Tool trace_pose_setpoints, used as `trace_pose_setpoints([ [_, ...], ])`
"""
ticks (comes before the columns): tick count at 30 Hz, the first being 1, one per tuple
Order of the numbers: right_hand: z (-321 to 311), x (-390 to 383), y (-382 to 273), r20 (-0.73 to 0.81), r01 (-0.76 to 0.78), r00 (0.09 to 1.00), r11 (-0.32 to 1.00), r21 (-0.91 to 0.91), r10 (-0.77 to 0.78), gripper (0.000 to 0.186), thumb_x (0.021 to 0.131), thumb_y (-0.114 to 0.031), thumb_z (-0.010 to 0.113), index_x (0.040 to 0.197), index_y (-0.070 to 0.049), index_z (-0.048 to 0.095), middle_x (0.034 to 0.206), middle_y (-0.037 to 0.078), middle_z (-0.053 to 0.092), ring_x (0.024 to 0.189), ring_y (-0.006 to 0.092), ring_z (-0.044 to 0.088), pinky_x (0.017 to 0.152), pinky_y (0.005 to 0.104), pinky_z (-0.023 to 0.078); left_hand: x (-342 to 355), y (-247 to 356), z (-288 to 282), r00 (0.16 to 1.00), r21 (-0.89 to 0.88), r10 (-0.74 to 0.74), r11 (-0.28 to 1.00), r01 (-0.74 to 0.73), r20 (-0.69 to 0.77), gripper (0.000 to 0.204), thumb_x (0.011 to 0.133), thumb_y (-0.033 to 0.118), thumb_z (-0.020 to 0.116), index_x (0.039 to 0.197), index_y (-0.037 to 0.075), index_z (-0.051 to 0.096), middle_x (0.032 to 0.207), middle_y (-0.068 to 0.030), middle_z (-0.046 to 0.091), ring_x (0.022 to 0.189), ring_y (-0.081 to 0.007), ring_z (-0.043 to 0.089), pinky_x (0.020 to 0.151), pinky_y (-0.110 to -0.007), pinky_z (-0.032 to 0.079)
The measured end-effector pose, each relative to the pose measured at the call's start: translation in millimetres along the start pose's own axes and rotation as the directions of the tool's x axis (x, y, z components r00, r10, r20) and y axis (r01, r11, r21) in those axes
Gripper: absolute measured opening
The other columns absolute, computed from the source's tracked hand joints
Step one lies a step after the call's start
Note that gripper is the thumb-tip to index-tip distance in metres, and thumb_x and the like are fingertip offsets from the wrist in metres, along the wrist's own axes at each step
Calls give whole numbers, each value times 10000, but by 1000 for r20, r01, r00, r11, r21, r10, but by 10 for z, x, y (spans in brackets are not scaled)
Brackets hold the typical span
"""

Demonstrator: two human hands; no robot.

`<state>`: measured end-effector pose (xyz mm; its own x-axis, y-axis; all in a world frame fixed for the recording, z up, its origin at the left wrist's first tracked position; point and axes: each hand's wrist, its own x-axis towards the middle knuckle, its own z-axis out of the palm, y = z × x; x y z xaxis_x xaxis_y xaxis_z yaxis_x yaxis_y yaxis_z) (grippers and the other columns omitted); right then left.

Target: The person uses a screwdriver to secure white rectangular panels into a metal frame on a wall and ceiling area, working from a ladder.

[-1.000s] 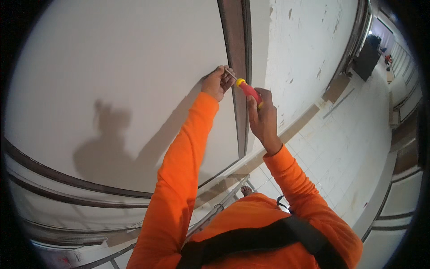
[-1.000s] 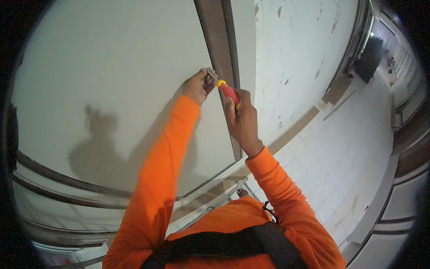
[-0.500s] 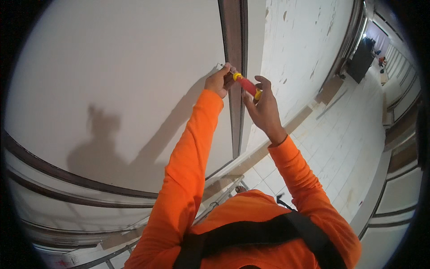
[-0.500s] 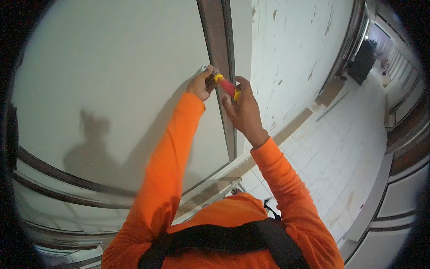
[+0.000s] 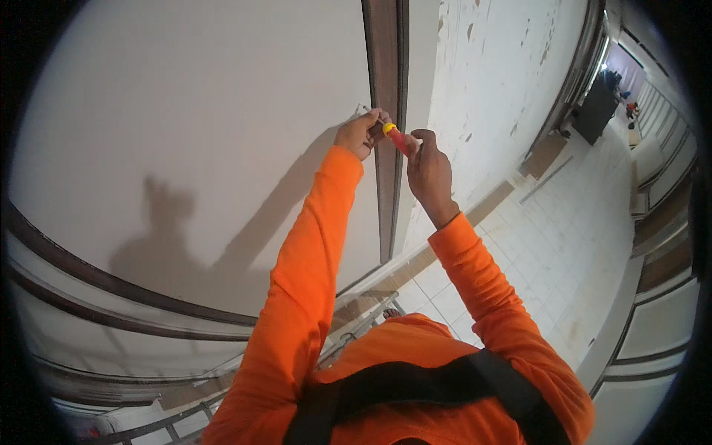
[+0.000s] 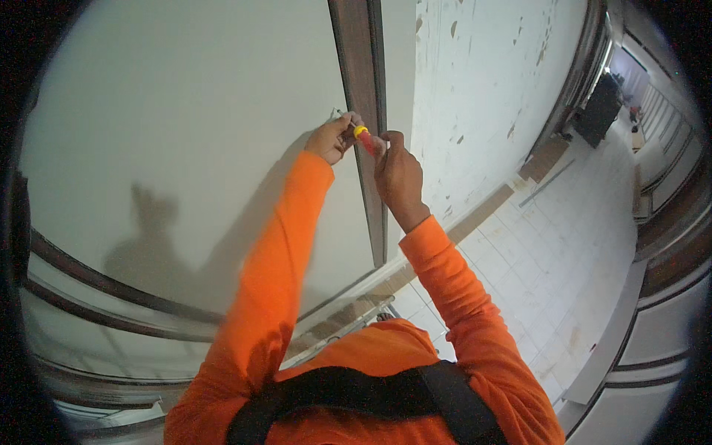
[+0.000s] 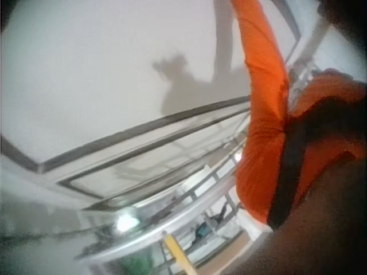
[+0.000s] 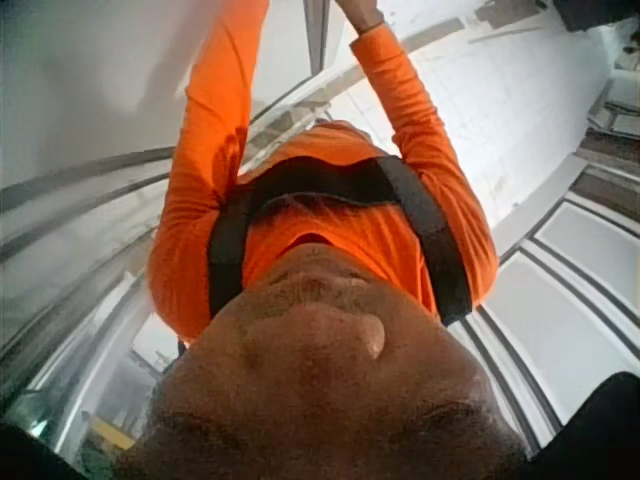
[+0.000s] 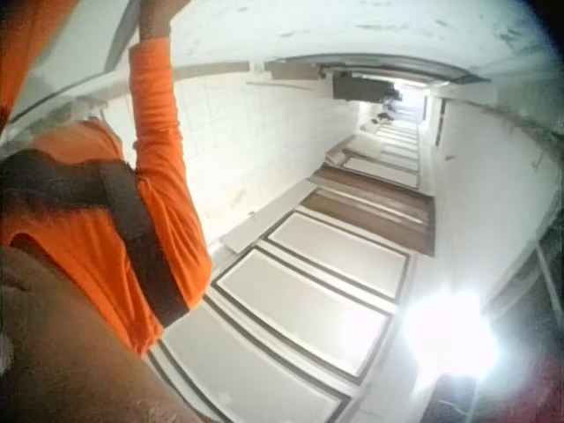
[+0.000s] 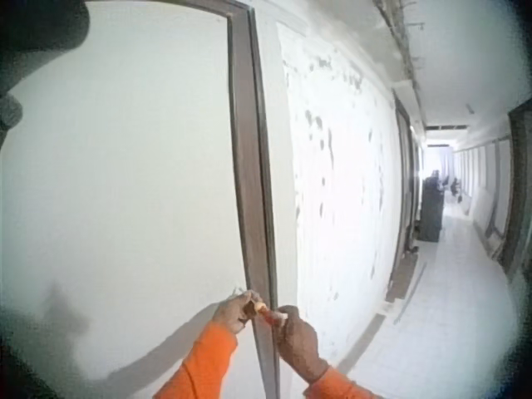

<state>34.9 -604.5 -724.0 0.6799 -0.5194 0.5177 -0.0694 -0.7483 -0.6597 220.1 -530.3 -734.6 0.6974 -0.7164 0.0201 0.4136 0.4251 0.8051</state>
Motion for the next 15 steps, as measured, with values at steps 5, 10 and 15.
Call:
trace_pose_setpoints([
  [5,-101,-188,137,-34,167,986,982,92,-164,270,983,-229,534,1188,-56,501,1023,200,635,849,388,651,656,438,540,88,-121,48,989,24,41,999,-38,-139,165,944,190,639,1004,37,642,924,-72,678,848,-206,678,748,-317,581],
  [10,4,-48,197,-205,253,948,967,15,-245,244,998,-229,492,1168,-56,520,978,203,650,811,404,649,661,460,535,39,-49,118,980,-18,-14,1000,11,-199,139,931,163,656,996,41,638,921,-83,673,870,-222,683,762,-344,599],
  [15,-30,112,100,-121,9,993,999,43,-3,260,1036,-256,411,1112,-46,544,814,167,669,706,383,658,623,459,501,-65,41,46,997,-72,-30,997,35,72,167,960,174,608,1063,43,614,995,-78,666,917,-203,678,847,-341,588],
])
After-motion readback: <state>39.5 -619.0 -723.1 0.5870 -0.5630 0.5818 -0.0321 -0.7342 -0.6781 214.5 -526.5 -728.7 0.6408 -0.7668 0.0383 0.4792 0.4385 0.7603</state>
